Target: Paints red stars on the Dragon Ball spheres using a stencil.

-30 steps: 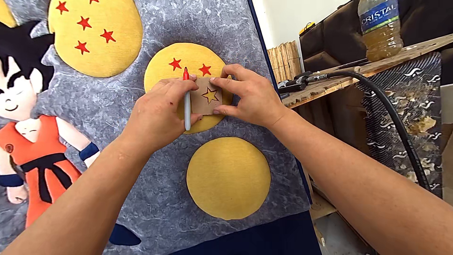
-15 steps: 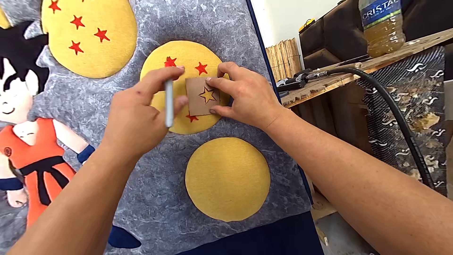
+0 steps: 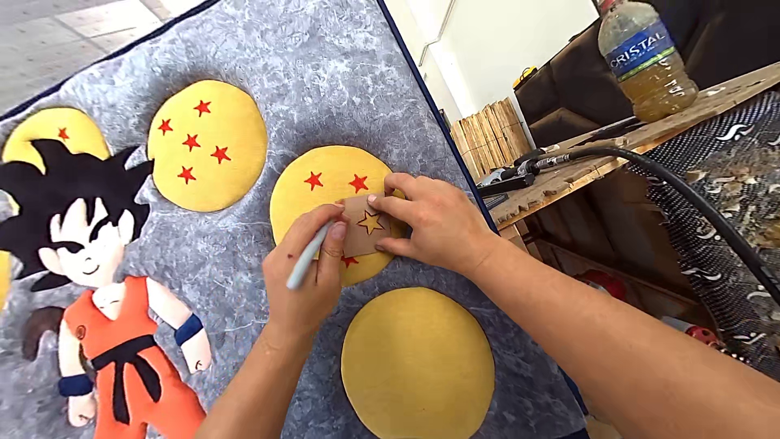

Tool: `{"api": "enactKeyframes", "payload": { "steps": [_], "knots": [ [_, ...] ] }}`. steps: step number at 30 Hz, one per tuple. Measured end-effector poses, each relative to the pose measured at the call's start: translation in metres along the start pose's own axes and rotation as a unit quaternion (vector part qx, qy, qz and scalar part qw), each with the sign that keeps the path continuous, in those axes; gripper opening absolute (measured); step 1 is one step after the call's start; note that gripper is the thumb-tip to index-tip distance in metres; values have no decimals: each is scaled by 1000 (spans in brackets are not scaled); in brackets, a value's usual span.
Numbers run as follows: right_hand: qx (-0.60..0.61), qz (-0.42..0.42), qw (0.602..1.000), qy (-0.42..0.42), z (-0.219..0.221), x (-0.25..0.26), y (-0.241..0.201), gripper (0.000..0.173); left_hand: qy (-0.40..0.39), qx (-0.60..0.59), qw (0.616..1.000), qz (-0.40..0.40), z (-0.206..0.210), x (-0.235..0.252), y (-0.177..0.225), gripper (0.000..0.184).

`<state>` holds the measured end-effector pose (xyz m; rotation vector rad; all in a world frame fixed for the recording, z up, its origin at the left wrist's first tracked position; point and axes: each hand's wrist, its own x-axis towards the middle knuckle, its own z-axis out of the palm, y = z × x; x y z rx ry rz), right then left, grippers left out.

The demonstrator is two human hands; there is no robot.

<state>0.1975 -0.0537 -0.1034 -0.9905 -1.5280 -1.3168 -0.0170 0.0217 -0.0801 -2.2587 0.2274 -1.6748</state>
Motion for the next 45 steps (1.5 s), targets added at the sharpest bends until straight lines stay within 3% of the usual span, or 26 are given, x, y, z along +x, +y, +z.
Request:
{"api": "enactKeyframes", "payload": {
  "steps": [2,6,14,19,26,32,37,42,45],
  "knots": [
    [1,1,1000,-3,-1,-1,-1,53,-31,76,996,25,-9,-4,-3,32],
    [2,-2,1000,2,-1,-1,0,53,-92,113,989,10,-16,-9,-8,50],
    [-9,0,1000,0,-2,-1,-1,53,-100,123,987,3,-18,-8,-11,46],
    [-14,7,1000,-15,-2,0,-3,53,-23,59,998,-4,-19,0,14,31],
    [-10,11,1000,-21,-3,0,-3,53,-36,26,996,-76,5,12,14,21],
    [-9,14,999,-34,-3,0,-3,53,-24,88,994,-55,12,13,15,20],
    [-10,12,999,-38,-4,1,-3,52,-85,116,990,-5,12,10,14,22],
    [-6,10,999,-40,-5,2,-4,52,-68,112,991,-22,9,13,14,23],
    [-8,13,999,-38,-5,2,-4,50,-118,121,986,-10,10,14,20,24]
  ]
}}
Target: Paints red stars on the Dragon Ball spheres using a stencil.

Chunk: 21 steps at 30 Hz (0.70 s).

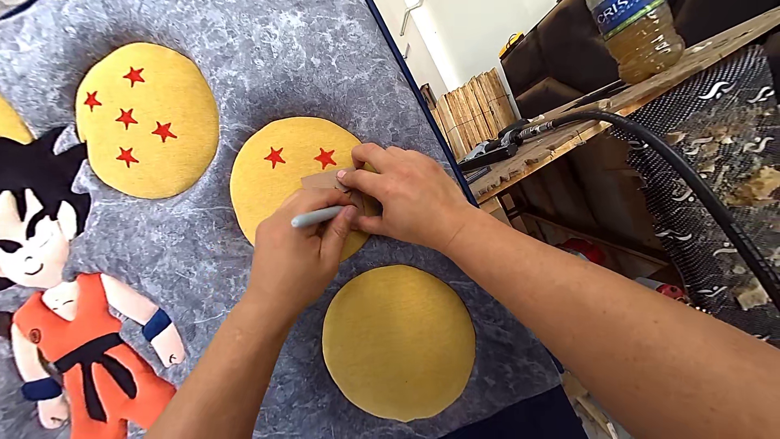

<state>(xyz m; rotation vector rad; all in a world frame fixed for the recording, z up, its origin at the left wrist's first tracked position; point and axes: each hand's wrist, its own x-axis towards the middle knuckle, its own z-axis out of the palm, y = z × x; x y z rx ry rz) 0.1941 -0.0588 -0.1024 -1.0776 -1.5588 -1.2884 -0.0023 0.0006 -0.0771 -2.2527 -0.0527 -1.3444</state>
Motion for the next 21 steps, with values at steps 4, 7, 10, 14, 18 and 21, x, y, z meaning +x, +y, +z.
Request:
{"api": "enactKeyframes", "payload": {
  "steps": [4,7,10,14,18,21],
  "knots": [
    [3,-2,1000,-3,0,0,0,51,18,-8,999,-38,-4,5,-3,25],
    [3,-4,1000,6,1,0,0,48,-17,-10,1000,-21,-4,5,1,25],
    [2,-3,1000,3,0,0,0,48,-13,-2,1000,-22,-5,7,-1,26],
    [2,0,1000,-13,-2,1,0,50,-21,-11,1000,-18,-9,7,-6,26],
    [5,-3,1000,-6,-1,1,1,49,-14,-51,999,-13,-7,13,-10,24],
    [2,0,1000,-7,0,1,-1,50,-2,-68,998,-10,-7,7,-12,23]
  ]
}}
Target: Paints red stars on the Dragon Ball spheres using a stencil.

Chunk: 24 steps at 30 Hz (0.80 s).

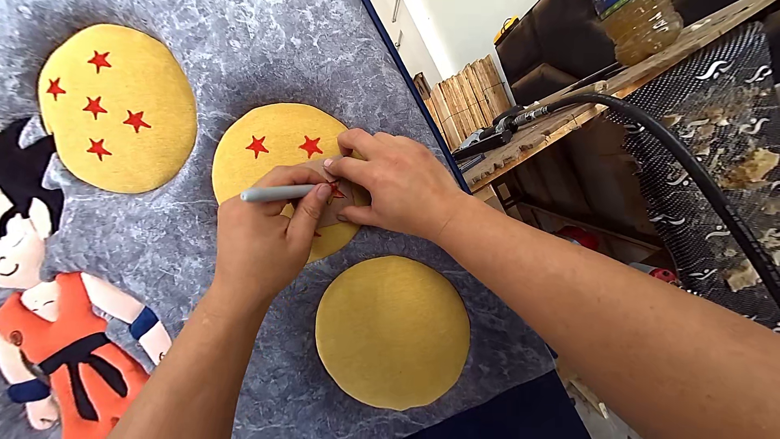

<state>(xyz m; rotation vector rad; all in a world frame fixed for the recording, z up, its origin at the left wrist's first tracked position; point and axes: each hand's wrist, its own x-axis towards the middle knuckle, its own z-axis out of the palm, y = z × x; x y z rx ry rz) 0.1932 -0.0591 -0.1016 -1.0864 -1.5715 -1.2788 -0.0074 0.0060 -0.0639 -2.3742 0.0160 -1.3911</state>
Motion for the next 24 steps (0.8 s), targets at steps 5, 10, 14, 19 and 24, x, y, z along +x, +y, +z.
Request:
{"api": "enactKeyframes", "payload": {
  "steps": [5,10,14,19,24],
  "knots": [
    [0,-6,1000,4,0,0,1,49,17,-10,999,38,7,-2,-7,21],
    [-2,-5,1000,7,0,0,1,48,38,-7,999,23,0,-13,-12,22],
    [-6,-13,1000,13,1,0,1,49,60,-49,996,43,16,-5,-9,19],
    [-8,-9,1000,4,0,1,1,48,36,26,999,28,0,-10,-10,24],
    [-6,-11,1000,8,0,1,1,46,58,6,997,58,17,-1,-6,21]
  ]
}}
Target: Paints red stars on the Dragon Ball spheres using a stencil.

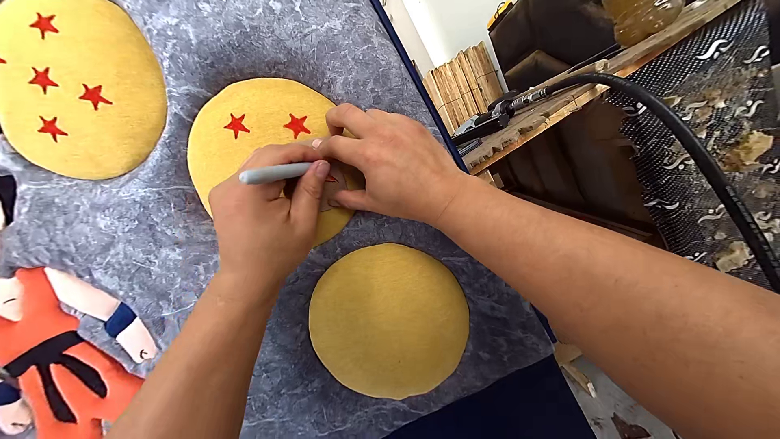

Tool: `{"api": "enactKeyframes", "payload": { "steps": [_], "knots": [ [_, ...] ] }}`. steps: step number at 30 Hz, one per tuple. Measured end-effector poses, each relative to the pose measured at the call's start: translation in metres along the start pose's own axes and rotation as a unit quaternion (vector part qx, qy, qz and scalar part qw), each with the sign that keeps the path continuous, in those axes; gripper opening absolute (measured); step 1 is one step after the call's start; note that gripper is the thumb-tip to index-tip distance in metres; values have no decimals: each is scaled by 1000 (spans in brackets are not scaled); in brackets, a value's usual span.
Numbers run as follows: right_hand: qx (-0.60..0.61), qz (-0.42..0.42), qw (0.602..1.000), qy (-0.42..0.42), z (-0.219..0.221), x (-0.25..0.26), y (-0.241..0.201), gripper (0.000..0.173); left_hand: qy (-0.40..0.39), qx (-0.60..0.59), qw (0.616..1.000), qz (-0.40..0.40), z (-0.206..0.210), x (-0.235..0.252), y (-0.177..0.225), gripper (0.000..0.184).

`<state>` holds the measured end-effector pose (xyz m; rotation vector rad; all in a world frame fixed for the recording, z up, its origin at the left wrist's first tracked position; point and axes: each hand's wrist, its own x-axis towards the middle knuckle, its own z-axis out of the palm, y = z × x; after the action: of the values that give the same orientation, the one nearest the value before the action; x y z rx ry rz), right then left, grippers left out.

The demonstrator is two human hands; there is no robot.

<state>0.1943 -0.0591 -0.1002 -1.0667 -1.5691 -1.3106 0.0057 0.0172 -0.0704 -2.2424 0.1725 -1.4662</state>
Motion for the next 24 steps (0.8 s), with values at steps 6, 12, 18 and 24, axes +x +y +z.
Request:
{"api": "enactKeyframes", "payload": {
  "steps": [6,12,18,24],
  "knots": [
    [0,4,1000,-8,-1,0,1,48,-27,34,999,-33,-18,-6,-2,27],
    [1,4,1000,-10,-1,1,-1,49,-60,96,993,-39,-19,6,8,29],
    [4,6,1000,-16,-1,1,-1,49,-38,69,997,0,-15,5,1,26],
    [6,8,1000,-12,-2,1,-1,48,-69,82,994,2,-22,3,3,29]
  ]
}}
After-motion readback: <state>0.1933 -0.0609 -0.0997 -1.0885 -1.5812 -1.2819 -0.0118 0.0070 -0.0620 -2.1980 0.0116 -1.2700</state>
